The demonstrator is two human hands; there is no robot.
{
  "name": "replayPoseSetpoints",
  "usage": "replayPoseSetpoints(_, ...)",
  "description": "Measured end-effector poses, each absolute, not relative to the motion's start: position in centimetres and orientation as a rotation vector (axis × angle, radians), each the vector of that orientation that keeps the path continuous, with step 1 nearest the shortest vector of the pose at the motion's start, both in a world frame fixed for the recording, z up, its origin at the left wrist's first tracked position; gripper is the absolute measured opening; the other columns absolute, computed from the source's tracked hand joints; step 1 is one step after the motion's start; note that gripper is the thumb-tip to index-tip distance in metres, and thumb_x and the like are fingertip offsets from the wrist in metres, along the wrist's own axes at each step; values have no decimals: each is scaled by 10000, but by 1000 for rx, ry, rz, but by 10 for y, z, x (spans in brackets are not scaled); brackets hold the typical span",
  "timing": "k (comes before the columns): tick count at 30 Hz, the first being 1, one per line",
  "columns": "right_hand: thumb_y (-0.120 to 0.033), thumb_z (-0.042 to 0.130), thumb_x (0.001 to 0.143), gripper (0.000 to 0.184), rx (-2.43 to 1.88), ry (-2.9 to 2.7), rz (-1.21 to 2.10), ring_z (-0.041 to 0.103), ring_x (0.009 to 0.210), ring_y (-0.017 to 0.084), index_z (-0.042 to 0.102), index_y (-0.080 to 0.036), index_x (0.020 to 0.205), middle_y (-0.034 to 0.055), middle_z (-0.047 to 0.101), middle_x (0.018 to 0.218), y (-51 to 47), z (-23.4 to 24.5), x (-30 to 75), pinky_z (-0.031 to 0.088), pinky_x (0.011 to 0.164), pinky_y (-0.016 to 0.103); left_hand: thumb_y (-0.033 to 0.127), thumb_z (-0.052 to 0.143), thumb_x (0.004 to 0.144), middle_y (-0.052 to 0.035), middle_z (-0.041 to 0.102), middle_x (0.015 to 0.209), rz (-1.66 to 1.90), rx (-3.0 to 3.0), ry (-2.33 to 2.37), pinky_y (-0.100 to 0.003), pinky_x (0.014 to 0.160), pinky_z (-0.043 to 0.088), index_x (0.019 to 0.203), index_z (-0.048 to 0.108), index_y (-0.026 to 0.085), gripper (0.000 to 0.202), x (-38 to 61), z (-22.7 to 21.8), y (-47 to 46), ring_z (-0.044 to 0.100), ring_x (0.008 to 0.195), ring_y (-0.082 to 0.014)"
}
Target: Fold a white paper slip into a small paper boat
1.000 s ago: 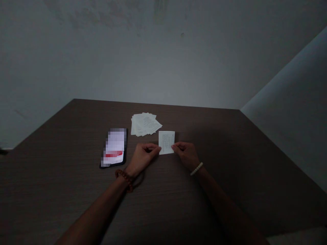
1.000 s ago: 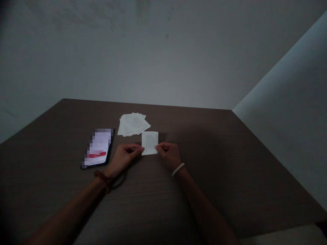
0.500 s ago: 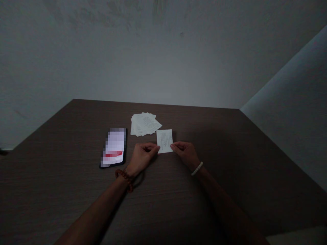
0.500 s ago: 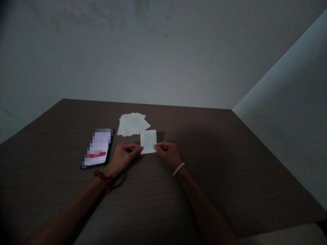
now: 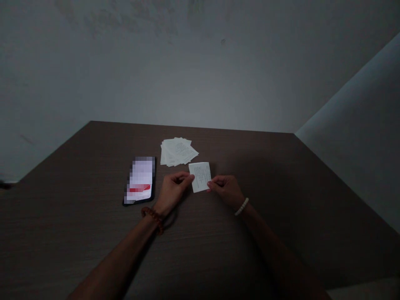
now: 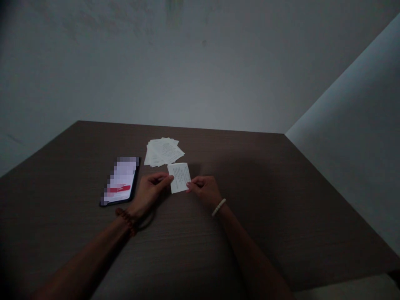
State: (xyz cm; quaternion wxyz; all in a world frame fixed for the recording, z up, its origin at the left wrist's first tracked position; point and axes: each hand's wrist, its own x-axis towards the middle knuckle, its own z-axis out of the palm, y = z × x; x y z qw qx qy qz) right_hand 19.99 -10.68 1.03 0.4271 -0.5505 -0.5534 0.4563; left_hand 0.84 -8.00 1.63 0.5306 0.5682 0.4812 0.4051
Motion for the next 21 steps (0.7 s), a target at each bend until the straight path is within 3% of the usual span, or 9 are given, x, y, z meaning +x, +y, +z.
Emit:
replayPoseSetpoints(6,-345,666,737,210,-1337,-1460,1195,646,610,154,686,-148,668,46,713,652,-107,12,205,470,609,257,379,701,707,-32,661,697,1065,1305,1170,-232,525,415,755,680,151,233,9,15,-79,559,610,-132)
replayPoseSetpoints(12,-374,682,718,224,-1316,-1357,1179,650,667,156,698,-156,768,41,724,759,-106,12,203,477,616,259,363,690,718,-26,642,642,1022,1328,1168,-218,480,381,680,654,151,218,10,18,-81,524,550,-111)
replayPoseSetpoints(21,-380,680,710,229,-1340,-1359,1117,566,548,114,668,-159,653,-1,663,612,-102,7,202,415,522,226,364,669,733,-28,645,659,936,1363,1084,-224,517,400,686,644,150,221,11,18,-83,544,582,-119)
